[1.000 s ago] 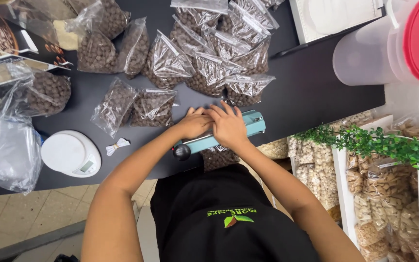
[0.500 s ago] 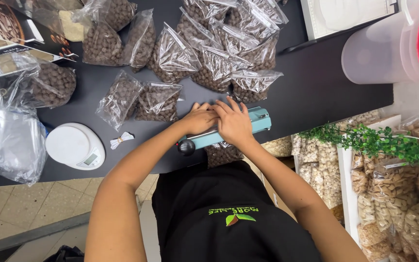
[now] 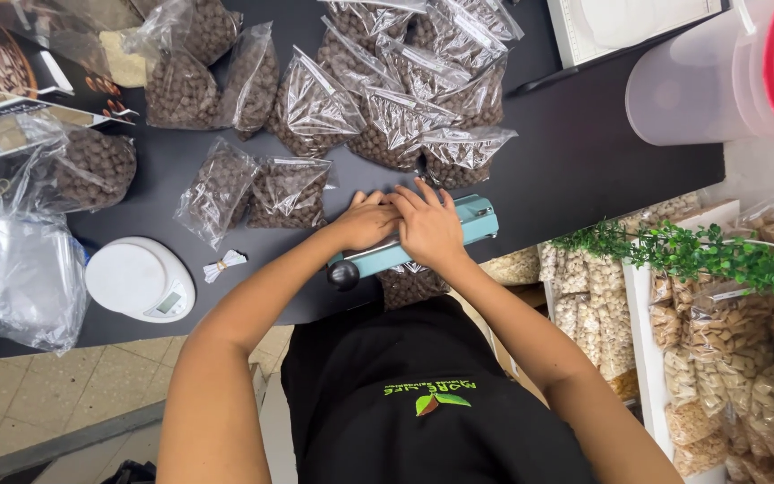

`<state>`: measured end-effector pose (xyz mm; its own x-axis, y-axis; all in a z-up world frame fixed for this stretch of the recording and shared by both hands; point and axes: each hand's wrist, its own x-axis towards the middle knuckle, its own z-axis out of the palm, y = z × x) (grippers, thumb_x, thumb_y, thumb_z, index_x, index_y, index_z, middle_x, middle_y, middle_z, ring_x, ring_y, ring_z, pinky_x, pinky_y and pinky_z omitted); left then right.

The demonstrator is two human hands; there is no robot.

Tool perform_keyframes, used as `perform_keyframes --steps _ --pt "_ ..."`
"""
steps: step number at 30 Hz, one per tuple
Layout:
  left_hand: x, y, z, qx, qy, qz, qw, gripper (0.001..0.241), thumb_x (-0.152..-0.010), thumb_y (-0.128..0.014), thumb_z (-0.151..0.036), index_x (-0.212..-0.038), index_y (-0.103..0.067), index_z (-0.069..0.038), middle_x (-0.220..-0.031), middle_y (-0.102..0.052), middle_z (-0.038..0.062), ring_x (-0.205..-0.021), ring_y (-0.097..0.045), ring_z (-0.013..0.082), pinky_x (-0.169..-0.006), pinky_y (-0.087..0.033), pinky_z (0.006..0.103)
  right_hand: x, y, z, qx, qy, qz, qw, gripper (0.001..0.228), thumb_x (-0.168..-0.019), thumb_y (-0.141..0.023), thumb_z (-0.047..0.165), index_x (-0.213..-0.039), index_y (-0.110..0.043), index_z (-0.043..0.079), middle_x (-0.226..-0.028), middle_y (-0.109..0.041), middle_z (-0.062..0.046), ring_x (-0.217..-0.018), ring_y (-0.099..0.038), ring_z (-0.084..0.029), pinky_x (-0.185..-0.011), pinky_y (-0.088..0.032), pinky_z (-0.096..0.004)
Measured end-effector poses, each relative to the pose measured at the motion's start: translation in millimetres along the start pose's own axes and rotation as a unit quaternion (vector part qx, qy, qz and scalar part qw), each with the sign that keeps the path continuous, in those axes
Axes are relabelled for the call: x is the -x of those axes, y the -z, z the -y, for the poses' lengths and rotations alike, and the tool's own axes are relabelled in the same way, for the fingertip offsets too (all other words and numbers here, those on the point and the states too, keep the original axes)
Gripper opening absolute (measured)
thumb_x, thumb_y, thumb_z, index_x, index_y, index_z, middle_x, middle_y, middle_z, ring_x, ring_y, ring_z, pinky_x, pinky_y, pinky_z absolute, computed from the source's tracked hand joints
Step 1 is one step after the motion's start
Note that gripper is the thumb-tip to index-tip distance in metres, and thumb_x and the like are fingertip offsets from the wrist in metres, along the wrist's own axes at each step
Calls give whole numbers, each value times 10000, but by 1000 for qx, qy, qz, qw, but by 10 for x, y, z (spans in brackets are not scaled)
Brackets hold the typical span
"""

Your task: The person is using a manual impulse heat sealer to close plastic bags filled with small food items, likely coffee beans or snacks.

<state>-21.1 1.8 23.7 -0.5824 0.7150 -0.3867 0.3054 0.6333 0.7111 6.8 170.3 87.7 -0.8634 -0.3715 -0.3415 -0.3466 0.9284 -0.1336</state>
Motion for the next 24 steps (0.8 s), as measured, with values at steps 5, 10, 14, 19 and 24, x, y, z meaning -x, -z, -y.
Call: perform_keyframes --steps 5,10,14,19,24 --pt "27 35 -46 6 -3 0 1000 488 -1105 -252 -429 -1368 -615 -238 -1431 -620 -33 -1343 -413 204 -1007 -250 416 8 17 12 -2 -4 -6 1000 497 -935 -388 221 -1397 -560 278 -1485 -547 49 -1484 -353 -261 -1144 -304 -571" --pt "1 11 -10 -2 -4 -3 1000 496 -1114 -240 -456 -1359 -623 -257 -1417 -629 -60 -1332 -416 181 -997 -248 403 5 -23 -6 -12 -1 -41 999 498 -891 -409 218 -1350 -600 254 -1430 -591 31 -1436 -416 -271 -1122 -336 -541" --pt "84 115 -116 14 -2 5 1000 512 -1114 -227 -480 -1394 -595 -260 -1460 -601 -49 -1361 -408 187 -1014 -245 397 -8 -214 -119 -46 7 -109 993 411 -854 -463 291 -1213 -664 275 -1224 -671 64 -1286 -550 -198 -1024 -430 -420" --pt "-9 -84 25 27 -2 0 1000 523 -1114 -240 -508 -1403 -587 -245 -1460 -607 -42 -1372 -411 192 -1052 -228 397 125 -116 -269 -175 28 -177 968 182 -916 -582 310 -1024 -727 330 -1011 -745 144 -1126 -657 -113 -919 -504 -305" --pt "14 -54 -14 21 -5 0 1000 499 -1123 -222 -513 -1477 -518 -324 -1542 -525 -94 -1388 -393 189 -1048 -223 397 290 354 -400 -532 13 -197 823 152 -989 -628 99 -1014 -776 119 -835 -774 -45 -859 -708 -132 -843 -540 -287"
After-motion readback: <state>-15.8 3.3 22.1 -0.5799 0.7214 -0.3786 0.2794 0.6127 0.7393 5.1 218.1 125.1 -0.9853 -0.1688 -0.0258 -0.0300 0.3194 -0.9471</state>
